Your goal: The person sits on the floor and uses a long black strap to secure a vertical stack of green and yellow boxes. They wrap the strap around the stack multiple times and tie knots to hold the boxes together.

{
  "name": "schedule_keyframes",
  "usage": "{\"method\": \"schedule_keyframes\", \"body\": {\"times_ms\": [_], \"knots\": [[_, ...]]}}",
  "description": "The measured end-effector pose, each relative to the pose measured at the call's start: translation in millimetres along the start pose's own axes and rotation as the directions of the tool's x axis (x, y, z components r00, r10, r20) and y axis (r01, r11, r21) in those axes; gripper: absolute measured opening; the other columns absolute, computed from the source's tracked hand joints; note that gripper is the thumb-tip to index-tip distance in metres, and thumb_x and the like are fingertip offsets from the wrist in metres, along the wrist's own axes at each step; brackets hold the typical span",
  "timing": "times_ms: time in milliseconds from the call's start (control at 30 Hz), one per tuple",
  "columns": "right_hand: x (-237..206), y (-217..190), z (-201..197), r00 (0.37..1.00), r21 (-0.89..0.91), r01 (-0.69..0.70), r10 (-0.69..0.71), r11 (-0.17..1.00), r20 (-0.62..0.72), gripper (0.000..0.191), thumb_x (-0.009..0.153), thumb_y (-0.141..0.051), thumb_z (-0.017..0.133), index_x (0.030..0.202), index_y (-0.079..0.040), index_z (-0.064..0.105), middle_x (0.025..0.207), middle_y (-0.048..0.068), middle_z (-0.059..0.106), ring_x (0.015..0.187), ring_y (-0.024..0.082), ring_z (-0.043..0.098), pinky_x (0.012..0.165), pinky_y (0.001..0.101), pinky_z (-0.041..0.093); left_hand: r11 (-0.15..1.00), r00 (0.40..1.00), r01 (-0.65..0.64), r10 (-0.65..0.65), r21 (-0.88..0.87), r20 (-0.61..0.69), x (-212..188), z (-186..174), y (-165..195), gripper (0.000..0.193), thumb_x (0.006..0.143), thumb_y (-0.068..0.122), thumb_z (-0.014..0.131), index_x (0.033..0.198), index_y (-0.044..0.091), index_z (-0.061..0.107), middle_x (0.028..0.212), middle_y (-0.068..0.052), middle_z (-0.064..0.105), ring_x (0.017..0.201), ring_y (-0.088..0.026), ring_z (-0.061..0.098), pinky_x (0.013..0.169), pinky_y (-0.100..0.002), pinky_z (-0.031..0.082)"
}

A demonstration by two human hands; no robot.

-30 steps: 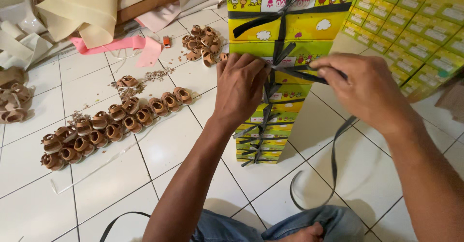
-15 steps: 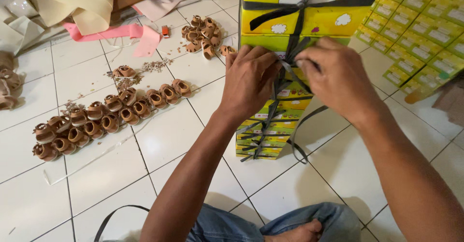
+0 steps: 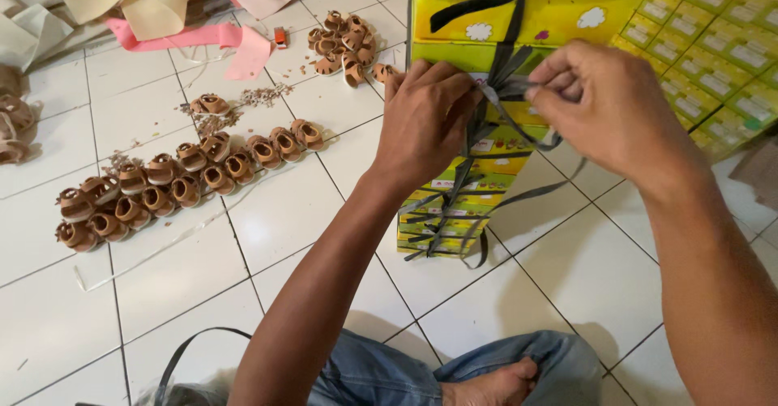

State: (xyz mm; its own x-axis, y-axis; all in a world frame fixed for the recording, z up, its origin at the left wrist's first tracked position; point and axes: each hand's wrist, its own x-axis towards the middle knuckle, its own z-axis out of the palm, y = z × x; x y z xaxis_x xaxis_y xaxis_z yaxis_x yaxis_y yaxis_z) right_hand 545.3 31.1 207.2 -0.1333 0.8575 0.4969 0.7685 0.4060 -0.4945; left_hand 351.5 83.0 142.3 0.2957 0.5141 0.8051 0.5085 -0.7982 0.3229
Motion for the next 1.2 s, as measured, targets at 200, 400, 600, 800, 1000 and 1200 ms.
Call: {"method": "schedule_keyframes", "body": {"times_ms": [200,400,600,800,1000,1200], "knots": [[-2.7,-5.4,0.5,0.988,-0.173,-0.08,0.101,0.982,0.12,0.03,0.087,-0.012,0.078,0.113,-0.004,0.065,0.091,0.016,0.074,0.075,0.03,0.072,0.066,0.0395,0.054,1.0,1.0,0.013,-0.013,-0.005,0.005,1.2,1.2,1.1,0.007,0.094,0.015,0.068,0.097,0.009,0.072,0.098,-0.004,0.066,0.098,-0.027,0.057,0.089,-0.042,0.037],[-2.1,21.2,21.0,0.972,-0.272,0.219,-0.235,0.937,-0.026,0.012,0.098,-0.012,0.072,0.104,-0.002,0.074,0.093,0.019,0.072,0.08,0.037,0.068,0.073,0.045,0.052,0.996,0.999,-0.032,0.033,-0.082,0.009,-0.7,-15.7,3.4,0.014,0.088,0.009,0.067,0.1,0.009,0.073,0.101,-0.008,0.067,0.1,-0.03,0.06,0.089,-0.044,0.042],[-1.3,24.1,20.2,0.981,-0.131,0.192,-0.193,0.973,0.0,0.014,0.099,-0.014,0.071,0.107,-0.003,0.073,0.092,0.016,0.072,0.073,0.031,0.067,0.067,0.0414,0.051,0.96,0.964,0.216,-0.239,-0.177,-0.117,-34.3,-6.0,11.1,0.014,0.096,0.012,0.066,0.104,0.001,0.062,0.099,-0.013,0.064,0.092,-0.033,0.063,0.083,-0.046,0.049],[-7.2,14.5,12.5,0.99,-0.033,0.141,-0.14,0.989,0.029,0.017,0.097,-0.014,0.073,0.109,-0.001,0.072,0.091,0.014,0.074,0.078,0.022,0.072,0.071,0.035,0.055,0.965,0.956,0.261,-0.255,0.027,-0.147,-44.0,39.3,-9.0,0.017,0.094,0.018,0.071,0.089,0.004,0.063,0.087,-0.012,0.069,0.074,-0.033,0.062,0.065,-0.044,0.045],[-73.2,27.2,4.3,0.994,0.317,-0.012,0.046,0.948,-0.1,0.016,0.105,-0.012,0.067,0.11,0.002,0.072,0.102,0.009,0.075,0.09,0.011,0.067,0.08,0.0276,0.056,0.6,0.602,0.797,-0.798,-0.068,0.032,-152.5,-17.4,-48.9,0.032,0.087,0.022,0.063,0.068,-0.003,0.061,0.055,-0.014,0.057,0.049,-0.018,0.048,0.051,-0.036,0.042],[-73.8,36.0,122.0,0.917,0.77,-0.379,0.093,0.514,0.389,0.043,0.089,-0.016,0.069,0.129,-0.007,0.057,0.126,0.0,0.068,0.113,0.007,0.066,0.098,0.0289,0.053,0.165,0.134,0.972,-0.973,0.166,0.186,-304.2,-40.0,-86.6,0.041,0.084,0.037,0.064,0.075,-0.002,0.071,0.066,-0.018,0.073,0.06,-0.026,0.071,0.063,-0.038,0.055]]}}
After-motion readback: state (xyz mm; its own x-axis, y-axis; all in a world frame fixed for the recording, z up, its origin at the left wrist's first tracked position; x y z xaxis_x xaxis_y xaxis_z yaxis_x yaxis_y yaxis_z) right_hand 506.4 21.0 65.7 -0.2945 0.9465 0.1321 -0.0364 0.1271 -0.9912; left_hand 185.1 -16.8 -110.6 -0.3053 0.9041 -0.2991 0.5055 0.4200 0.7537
